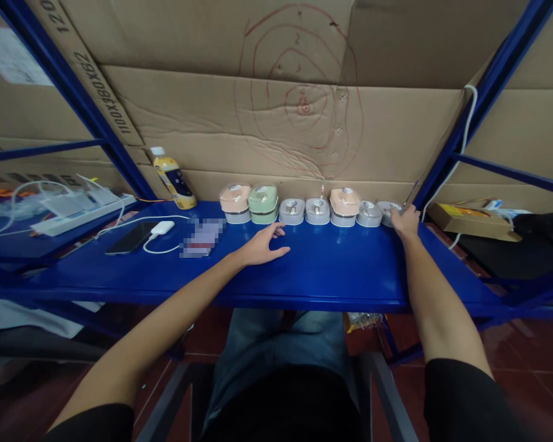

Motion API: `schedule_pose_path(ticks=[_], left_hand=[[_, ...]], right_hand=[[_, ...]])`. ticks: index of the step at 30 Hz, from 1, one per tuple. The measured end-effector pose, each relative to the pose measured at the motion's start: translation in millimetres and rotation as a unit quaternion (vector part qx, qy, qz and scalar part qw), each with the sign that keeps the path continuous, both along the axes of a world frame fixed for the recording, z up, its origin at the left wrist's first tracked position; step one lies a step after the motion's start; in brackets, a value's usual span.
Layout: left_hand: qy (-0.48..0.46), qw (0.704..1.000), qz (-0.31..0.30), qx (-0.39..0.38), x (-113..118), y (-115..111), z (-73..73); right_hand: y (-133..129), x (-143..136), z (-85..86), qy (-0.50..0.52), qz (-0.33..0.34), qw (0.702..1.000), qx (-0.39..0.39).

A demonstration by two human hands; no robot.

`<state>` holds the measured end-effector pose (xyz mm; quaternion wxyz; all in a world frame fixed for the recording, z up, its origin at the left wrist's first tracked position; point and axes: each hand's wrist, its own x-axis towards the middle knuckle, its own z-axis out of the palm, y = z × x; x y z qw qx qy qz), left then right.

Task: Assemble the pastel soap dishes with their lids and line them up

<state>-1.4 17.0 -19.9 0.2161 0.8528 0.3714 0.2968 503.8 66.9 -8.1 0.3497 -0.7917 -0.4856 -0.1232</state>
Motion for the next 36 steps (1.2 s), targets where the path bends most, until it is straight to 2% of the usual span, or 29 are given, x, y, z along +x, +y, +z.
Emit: schedule_pose_path(ticks=[3, 5, 7, 8, 10, 13, 15, 17, 21, 24, 27, 30, 32, 34, 36], left_hand=[[0.006, 1.000, 0.000, -0.005, 0.7, -0.1, 1.6], [0.007, 1.000, 0.001, -0.005, 1.2, -0.1, 2.3], [0.006, 1.000, 0.001, -0.002, 1.4, 0.1, 2.1], [0.005, 1.000, 0.002, -0.001, 1.4, 0.2, 1.7], [0.002, 1.000, 0.001, 0.004, 1.3, 0.7, 0.4], [-0.003, 1.000, -0.002, 0.010, 0.9, 1.1, -1.0], [-0.007, 1.000, -0.002, 0.010, 0.7, 0.9, -0.7], [-0.012, 1.000, -0.002, 0.009, 0.5, 0.2, 1.0], [-0.050, 0.999, -0.005, 0.001, 0.2, -1.4, 5.9], [-0.102, 0.994, -0.019, -0.010, 0.3, -0.5, 7.5], [-0.155, 0.986, -0.039, -0.040, 0.3, 3.3, 6.3], [-0.194, 0.977, -0.049, -0.074, -1.6, 8.2, 4.4], [-0.204, 0.974, -0.051, -0.089, -4.4, 10.7, 3.6], [-0.191, 0.975, -0.058, -0.101, -7.9, 11.7, 3.3], [-0.160, 0.978, -0.070, -0.110, -11.1, 11.1, 3.7]], right_hand=[[-8.6, -18.2, 9.2, -0.004, -0.007, 0.999, 0.039], [-11.4, -42.6, 20.4, -0.053, 0.071, 0.995, 0.049], [-10.0, -76.8, 31.0, -0.094, 0.164, 0.982, 0.027], [-8.0, -96.0, 35.2, -0.100, 0.185, 0.977, 0.010], [-2.1, -133.4, 40.1, -0.090, 0.179, 0.979, -0.023], [6.7, -172.9, 40.8, -0.057, 0.105, 0.991, -0.057], [9.2, -182.7, 39.3, -0.046, 0.076, 0.994, -0.059], [6.9, -181.6, 39.1, -0.041, 0.078, 0.995, -0.050], [-12.9, -171.6, 47.9, -0.030, 0.126, 0.992, -0.004], [-34.4, -177.6, 57.6, 0.002, 0.189, 0.980, 0.057], [-52.5, -196.0, 58.6, 0.061, 0.309, 0.947, 0.066], [-63.7, -217.3, 48.4, 0.107, 0.478, 0.872, 0.001], [-68.3, -228.7, 39.2, 0.112, 0.561, 0.819, -0.041], [-71.3, -236.2, 31.5, 0.095, 0.601, 0.791, -0.067], [-72.6, -239.2, 26.8, 0.067, 0.617, 0.780, -0.081]])
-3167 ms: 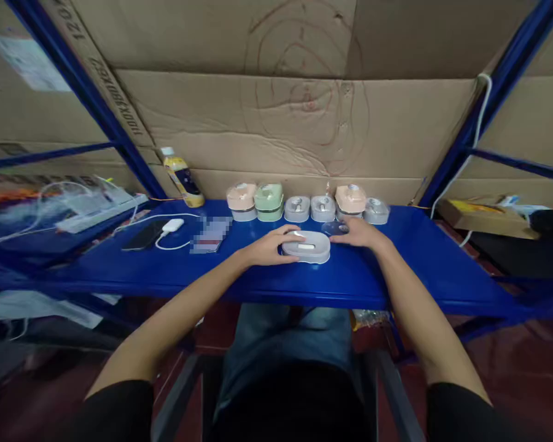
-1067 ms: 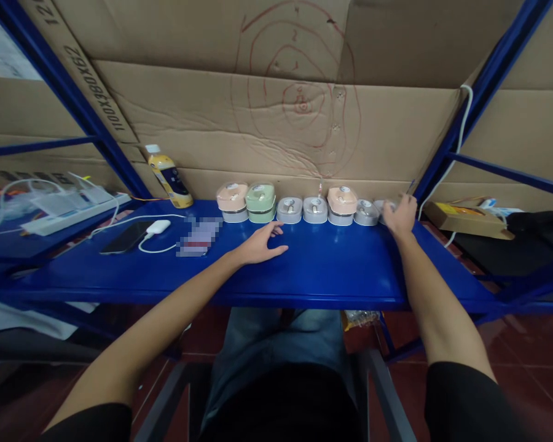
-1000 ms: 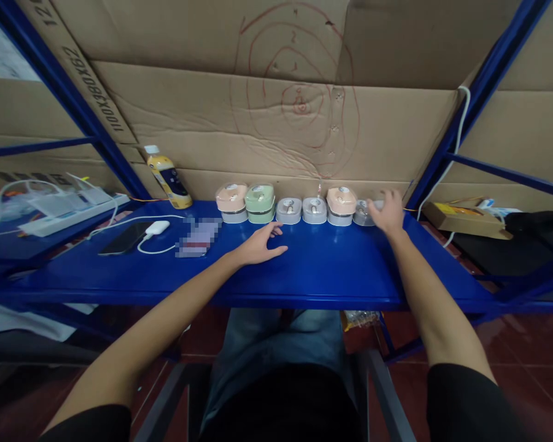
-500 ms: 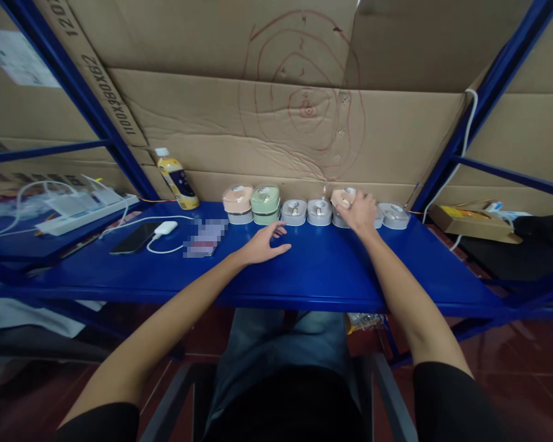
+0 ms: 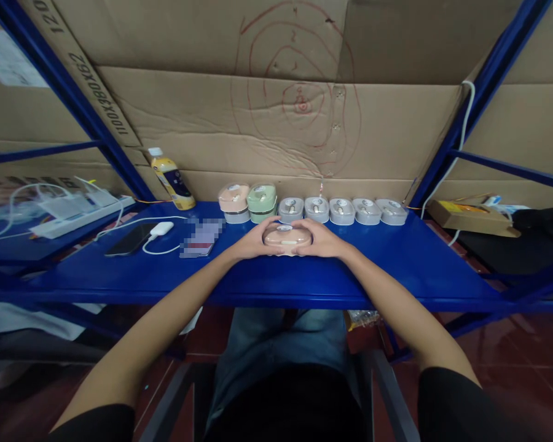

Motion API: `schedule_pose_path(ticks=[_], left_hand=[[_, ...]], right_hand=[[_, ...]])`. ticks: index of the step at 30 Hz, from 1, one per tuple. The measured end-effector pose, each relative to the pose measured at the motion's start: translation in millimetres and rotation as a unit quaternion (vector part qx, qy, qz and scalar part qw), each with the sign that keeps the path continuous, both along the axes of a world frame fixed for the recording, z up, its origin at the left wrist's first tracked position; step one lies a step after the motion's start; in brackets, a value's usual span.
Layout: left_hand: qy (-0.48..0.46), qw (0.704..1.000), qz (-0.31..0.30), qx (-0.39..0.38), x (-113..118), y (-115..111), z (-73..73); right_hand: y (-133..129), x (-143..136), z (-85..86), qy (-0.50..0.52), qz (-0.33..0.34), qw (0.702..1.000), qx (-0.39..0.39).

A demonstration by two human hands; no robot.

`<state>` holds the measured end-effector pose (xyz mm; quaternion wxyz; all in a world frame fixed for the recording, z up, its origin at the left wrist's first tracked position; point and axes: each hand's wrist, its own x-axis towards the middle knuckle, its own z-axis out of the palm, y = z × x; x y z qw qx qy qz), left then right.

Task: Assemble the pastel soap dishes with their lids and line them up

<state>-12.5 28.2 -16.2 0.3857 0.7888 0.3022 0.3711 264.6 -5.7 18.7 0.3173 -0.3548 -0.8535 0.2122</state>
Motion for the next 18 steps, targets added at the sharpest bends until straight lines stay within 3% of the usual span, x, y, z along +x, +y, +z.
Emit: schedule_pose_path(ticks=[6, 13, 18], left_hand=[[0.087, 0.994, 0.014, 0.072, 1.1, -8.9, 5.8], [0.094, 0.990, 0.001, 0.102, 10.0, -17.6, 9.0], [0.096, 0.986, 0.013, 0.134, 5.4, -13.0, 6.2]], right_hand=[[1.2, -1.5, -5.7, -0.067, 0.028, 0.997, 0.018], [-9.1, -20.3, -6.5, -0.092, -0.034, 0.992, 0.073], [-1.1, 13.5, 9.1, -0.034, -0.061, 0.996, 0.046]])
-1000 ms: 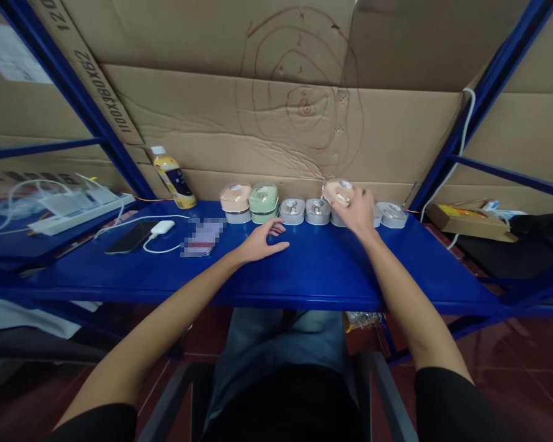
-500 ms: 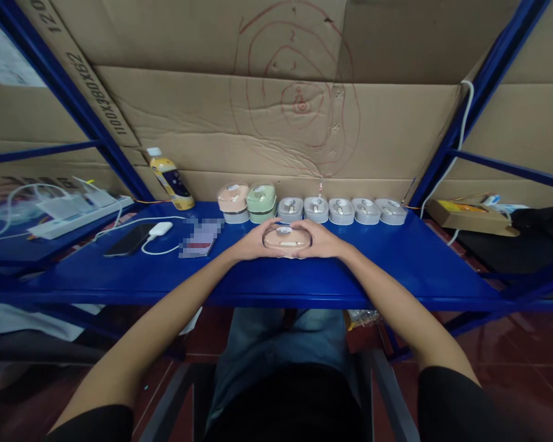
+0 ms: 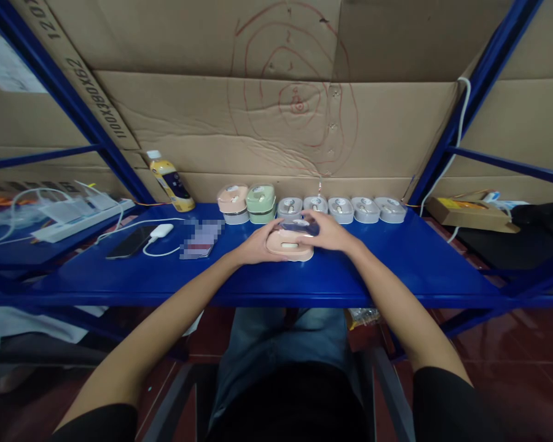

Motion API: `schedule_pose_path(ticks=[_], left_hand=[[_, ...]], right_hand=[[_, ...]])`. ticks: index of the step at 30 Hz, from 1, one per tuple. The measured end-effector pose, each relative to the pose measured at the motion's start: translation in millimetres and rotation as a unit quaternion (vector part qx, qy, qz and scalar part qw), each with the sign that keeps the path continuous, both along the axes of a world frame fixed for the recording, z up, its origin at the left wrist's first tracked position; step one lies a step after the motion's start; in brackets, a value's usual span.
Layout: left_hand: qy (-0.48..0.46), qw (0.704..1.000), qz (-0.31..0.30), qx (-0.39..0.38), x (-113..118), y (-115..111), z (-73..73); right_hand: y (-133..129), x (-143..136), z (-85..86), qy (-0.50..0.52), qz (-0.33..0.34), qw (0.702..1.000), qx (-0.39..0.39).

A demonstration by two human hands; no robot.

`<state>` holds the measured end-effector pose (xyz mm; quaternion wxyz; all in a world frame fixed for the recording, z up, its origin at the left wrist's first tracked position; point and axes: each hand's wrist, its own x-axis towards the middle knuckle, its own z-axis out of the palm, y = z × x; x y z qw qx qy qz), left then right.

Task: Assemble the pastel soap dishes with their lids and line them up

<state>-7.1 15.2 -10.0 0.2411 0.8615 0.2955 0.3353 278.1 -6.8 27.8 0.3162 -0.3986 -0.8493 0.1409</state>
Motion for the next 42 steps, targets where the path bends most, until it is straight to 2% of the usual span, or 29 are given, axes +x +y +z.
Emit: schedule_pose_path(ticks=[6, 8, 12, 18, 24, 27, 31, 34, 38, 42], left_hand=[[0.036, 0.999, -0.019, 0.026, -3.4, 2.6, -2.2], [0.031, 0.999, -0.016, 0.024, -2.4, 1.8, -2.1], [0.012, 0.999, -0.004, 0.033, -3.2, 3.0, -0.6], [-0.010, 0.996, 0.079, 0.037, -18.1, 18.7, 2.0], [0.034, 0.989, 0.143, 0.013, -25.9, 25.8, -0.5], [0.025, 0.992, 0.120, 0.024, -23.2, 18.4, 1.7], [0.019, 0.998, 0.020, 0.060, -16.1, 3.6, 5.5], [0.052, 0.996, -0.020, 0.064, -10.4, -3.5, 5.3], [0.065, 0.996, -0.010, 0.056, -4.6, -4.5, 3.8], [0.048, 0.998, 0.039, 0.015, -2.2, -2.0, 3.6]], right_hand=[[13.6, 53.6, 7.5, -0.064, -0.097, 0.988, -0.106], [16.1, 58.9, 6.1, -0.091, -0.116, 0.979, -0.137], [18.2, 57.6, 4.5, -0.103, -0.113, 0.974, -0.167], [17.0, 58.8, 7.4, -0.110, -0.110, 0.977, -0.144], [18.9, 59.9, 5.2, -0.120, -0.122, 0.973, -0.157], [19.9, 58.2, 3.7, -0.101, -0.140, 0.975, -0.141], [20.5, 56.0, -0.4, -0.035, -0.168, 0.982, -0.084], [20.5, 54.8, -3.4, -0.001, -0.161, 0.985, -0.056], [17.9, 48.5, -4.8, 0.015, -0.145, 0.989, -0.021], [10.3, 29.7, -4.1, 0.021, -0.080, 0.997, -0.001]])
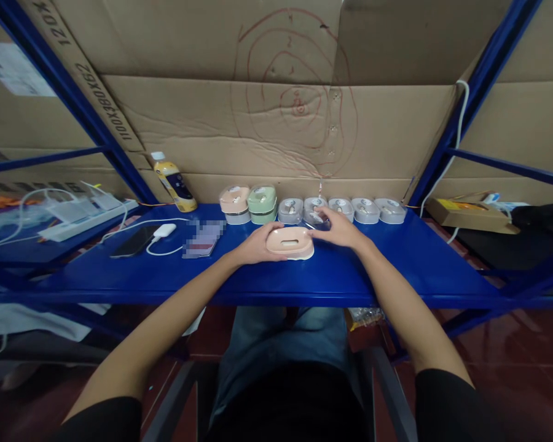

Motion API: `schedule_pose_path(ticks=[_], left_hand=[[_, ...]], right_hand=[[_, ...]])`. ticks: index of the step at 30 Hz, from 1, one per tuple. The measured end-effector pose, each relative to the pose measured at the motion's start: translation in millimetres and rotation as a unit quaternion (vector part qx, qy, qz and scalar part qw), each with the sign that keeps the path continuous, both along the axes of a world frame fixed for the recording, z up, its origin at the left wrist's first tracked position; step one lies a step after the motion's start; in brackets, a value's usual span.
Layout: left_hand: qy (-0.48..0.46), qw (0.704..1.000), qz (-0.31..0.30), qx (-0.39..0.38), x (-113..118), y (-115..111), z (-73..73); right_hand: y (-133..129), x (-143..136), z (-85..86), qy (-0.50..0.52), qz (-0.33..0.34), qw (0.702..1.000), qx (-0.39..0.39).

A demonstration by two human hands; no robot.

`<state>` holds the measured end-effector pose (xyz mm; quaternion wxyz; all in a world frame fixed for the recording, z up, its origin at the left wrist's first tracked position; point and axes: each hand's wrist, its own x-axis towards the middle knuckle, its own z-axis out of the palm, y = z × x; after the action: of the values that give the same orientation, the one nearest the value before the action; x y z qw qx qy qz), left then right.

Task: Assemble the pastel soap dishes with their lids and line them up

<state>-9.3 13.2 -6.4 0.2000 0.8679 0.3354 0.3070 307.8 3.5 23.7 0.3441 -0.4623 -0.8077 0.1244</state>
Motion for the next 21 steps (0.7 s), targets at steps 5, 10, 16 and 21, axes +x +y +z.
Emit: schedule_pose_path(ticks=[5, 10, 16, 21], left_hand=[[-0.021, 0.999, 0.005, -0.029, 1.0, 1.1, -0.9], [-0.065, 0.996, -0.016, -0.056, 7.2, 0.4, -3.7], [-0.093, 0.993, -0.016, -0.070, 11.5, 3.5, -8.1], [-0.102, 0.993, -0.022, -0.053, 12.3, 3.4, -6.4]], right_hand=[[-9.8, -29.8, -2.2, -0.016, 0.074, 0.997, 0.023], [-14.0, -47.4, -4.2, -0.038, 0.104, 0.993, 0.037], [-17.4, -56.2, 4.4, -0.075, 0.109, 0.991, 0.022], [-12.4, -59.0, 2.1, -0.093, 0.119, 0.988, 0.016]])
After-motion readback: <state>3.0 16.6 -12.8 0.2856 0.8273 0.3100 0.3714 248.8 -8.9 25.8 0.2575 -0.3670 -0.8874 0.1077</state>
